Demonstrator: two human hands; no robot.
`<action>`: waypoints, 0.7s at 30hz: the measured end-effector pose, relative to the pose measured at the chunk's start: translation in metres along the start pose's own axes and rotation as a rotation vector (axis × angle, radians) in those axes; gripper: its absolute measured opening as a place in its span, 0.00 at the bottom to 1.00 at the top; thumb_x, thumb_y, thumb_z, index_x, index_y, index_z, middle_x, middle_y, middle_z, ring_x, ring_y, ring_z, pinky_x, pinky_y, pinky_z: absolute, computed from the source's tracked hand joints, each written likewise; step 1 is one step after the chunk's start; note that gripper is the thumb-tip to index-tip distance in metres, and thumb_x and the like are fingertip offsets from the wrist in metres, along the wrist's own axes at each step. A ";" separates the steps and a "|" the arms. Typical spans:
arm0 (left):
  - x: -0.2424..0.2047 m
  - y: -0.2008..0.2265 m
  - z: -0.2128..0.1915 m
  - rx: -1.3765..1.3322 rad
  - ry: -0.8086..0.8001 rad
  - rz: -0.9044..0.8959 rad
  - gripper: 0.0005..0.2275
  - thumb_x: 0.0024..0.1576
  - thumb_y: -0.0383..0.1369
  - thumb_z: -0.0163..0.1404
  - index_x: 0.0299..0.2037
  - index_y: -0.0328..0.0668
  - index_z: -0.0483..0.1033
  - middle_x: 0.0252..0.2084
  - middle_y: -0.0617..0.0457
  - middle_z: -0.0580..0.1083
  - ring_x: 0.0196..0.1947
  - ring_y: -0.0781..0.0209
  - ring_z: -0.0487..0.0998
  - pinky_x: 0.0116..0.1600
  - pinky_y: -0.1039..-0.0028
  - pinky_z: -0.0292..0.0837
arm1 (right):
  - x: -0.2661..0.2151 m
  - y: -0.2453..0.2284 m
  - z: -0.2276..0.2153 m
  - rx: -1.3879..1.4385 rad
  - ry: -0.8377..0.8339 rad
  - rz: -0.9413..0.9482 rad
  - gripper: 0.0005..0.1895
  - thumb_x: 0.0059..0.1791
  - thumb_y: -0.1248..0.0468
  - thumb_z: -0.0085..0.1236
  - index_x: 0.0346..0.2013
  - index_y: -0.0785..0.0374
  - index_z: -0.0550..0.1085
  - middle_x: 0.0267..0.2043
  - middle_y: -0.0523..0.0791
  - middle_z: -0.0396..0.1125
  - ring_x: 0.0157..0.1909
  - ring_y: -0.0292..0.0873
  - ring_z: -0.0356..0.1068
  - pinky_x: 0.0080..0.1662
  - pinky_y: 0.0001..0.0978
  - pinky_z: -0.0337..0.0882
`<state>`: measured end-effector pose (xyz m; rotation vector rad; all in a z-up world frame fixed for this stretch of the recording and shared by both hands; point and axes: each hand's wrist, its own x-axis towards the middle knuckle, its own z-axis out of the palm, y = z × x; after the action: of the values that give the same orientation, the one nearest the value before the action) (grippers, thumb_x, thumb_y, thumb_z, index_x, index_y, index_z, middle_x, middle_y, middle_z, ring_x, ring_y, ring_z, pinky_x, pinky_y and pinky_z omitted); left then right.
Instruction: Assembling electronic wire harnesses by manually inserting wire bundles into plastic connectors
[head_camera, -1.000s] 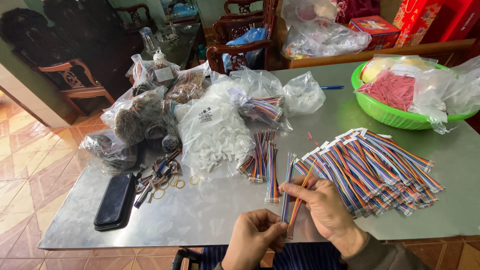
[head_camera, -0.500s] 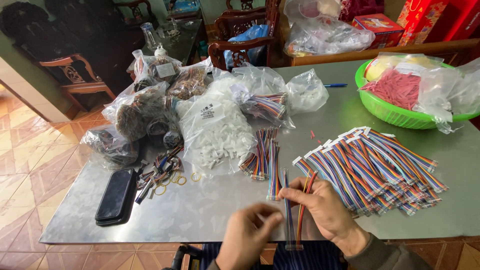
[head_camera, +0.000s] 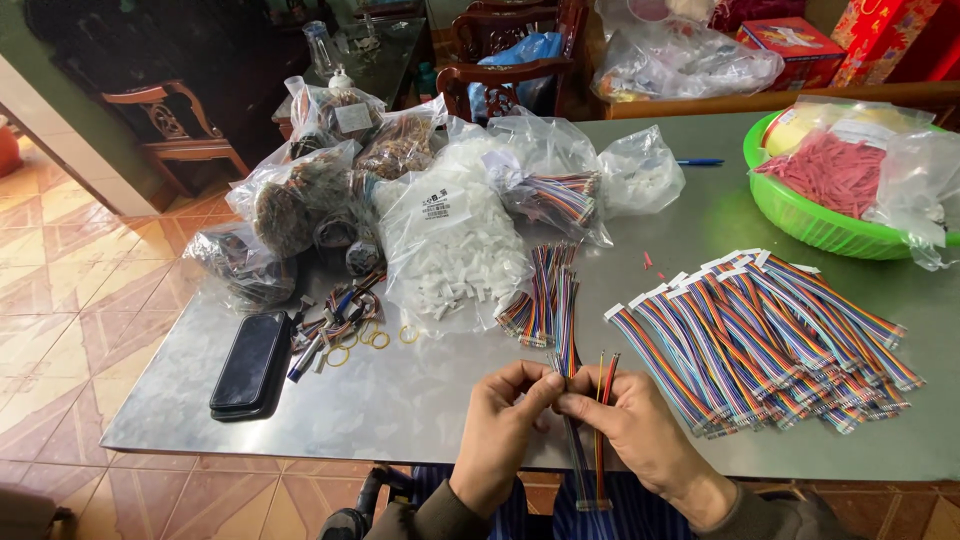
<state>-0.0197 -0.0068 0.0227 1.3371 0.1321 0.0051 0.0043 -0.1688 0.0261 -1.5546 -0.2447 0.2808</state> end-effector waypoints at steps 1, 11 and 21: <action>-0.001 0.005 0.000 0.000 -0.001 -0.001 0.05 0.58 0.29 0.59 0.32 0.38 0.80 0.25 0.57 0.74 0.20 0.72 0.68 0.28 0.80 0.66 | 0.000 -0.002 0.000 0.000 0.001 0.001 0.08 0.48 0.68 0.64 0.25 0.66 0.81 0.24 0.42 0.72 0.28 0.34 0.65 0.34 0.27 0.65; 0.003 0.012 -0.003 0.155 0.024 0.131 0.05 0.54 0.31 0.62 0.29 0.42 0.79 0.28 0.59 0.76 0.27 0.71 0.72 0.37 0.77 0.70 | -0.001 -0.003 0.001 0.060 -0.052 0.023 0.10 0.49 0.69 0.64 0.22 0.65 0.78 0.24 0.43 0.69 0.30 0.36 0.65 0.37 0.29 0.65; 0.012 0.029 -0.014 0.363 -0.111 0.149 0.07 0.57 0.33 0.60 0.28 0.45 0.78 0.27 0.61 0.75 0.27 0.75 0.70 0.32 0.81 0.66 | 0.003 0.000 -0.008 0.006 -0.072 0.149 0.14 0.48 0.69 0.67 0.20 0.62 0.72 0.17 0.40 0.58 0.21 0.34 0.54 0.27 0.29 0.53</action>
<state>-0.0068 0.0141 0.0471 1.7038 -0.0649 0.0347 0.0101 -0.1756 0.0260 -1.5611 -0.1842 0.4545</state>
